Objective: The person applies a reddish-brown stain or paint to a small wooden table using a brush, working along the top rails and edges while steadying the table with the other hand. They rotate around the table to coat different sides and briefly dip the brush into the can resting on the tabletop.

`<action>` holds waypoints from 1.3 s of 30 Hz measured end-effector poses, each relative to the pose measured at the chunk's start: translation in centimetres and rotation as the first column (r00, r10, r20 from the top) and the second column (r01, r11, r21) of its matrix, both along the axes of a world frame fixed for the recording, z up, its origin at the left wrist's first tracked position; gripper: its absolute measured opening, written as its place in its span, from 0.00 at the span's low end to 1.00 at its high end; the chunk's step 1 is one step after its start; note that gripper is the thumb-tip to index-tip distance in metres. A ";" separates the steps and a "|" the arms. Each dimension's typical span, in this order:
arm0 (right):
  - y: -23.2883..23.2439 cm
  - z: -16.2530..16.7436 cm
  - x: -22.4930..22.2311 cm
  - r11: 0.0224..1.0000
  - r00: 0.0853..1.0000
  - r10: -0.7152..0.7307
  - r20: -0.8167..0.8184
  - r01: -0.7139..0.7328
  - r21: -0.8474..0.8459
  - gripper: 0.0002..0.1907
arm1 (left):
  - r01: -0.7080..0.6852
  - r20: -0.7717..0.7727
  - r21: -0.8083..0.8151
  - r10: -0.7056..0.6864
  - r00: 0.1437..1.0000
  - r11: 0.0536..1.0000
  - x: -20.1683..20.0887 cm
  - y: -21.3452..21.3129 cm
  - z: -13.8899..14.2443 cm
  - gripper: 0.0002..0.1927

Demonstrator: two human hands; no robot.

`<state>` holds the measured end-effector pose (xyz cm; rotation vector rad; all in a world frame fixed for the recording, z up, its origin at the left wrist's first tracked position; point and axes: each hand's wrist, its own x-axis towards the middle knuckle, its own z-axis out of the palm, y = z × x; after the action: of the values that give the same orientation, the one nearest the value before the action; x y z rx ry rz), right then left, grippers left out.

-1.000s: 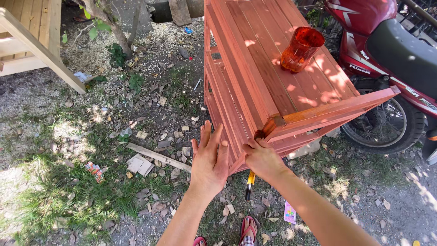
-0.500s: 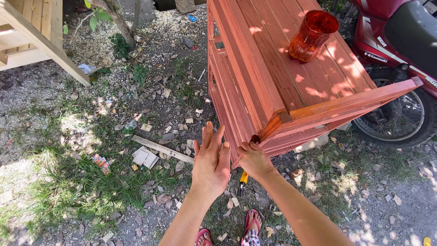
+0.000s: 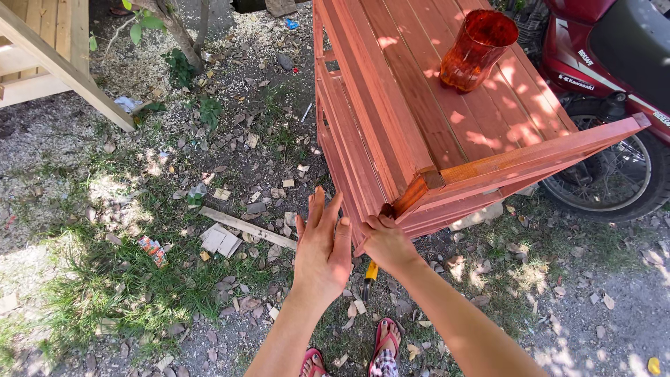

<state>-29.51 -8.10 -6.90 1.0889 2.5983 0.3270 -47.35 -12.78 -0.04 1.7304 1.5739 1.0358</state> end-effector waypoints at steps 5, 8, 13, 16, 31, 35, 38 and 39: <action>-0.5 0.6 0.3 0.990 0.992 0.067 0.107 -0.080 0.117 0.13 | -0.030 -0.025 -0.012 0.030 0.999 0.999 -0.7 -0.3 -0.2 0.28; -1.5 2.1 1.2 0.989 0.997 0.074 -0.037 -0.068 0.128 0.05 | -0.039 -0.036 0.000 0.039 0.999 0.999 -0.9 -0.1 -0.3 0.28; -1.6 2.0 1.4 0.978 0.979 0.136 0.154 -0.158 0.137 0.04 | -0.031 -0.025 -0.015 0.031 0.999 0.999 -0.5 -0.1 -0.4 0.28; -1.4 2.0 1.3 0.989 0.982 0.120 0.145 -0.131 0.062 0.02 | -0.026 -0.034 -0.033 0.025 0.999 0.999 -0.4 -0.2 -0.3 0.28; -0.4 5.5 0.2 0.983 0.996 0.066 0.061 -0.076 0.169 0.02 | -0.049 -0.033 -0.044 0.048 0.998 0.998 -0.3 -0.4 -0.1 0.28; 0.2 6.1 -0.1 0.997 0.998 0.060 -0.016 -0.059 0.056 0.05 | -0.051 -0.041 -0.018 0.050 0.998 0.999 -0.5 -0.7 -0.1 0.28; 0.1 9.1 1.0 0.996 0.989 0.075 -0.127 -0.069 0.054 0.03 | -0.046 -0.043 -0.022 0.045 0.998 0.999 -0.3 -0.7 0.2 0.29; 0.0 10.2 1.3 0.993 0.987 0.084 -0.135 -0.072 0.089 0.04 | -0.043 -0.042 -0.023 0.042 0.998 0.999 -0.2 -0.4 0.4 0.29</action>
<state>-28.21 -8.09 3.33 1.0743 2.7780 0.3956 -47.51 -13.19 0.35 1.7195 1.6489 1.0040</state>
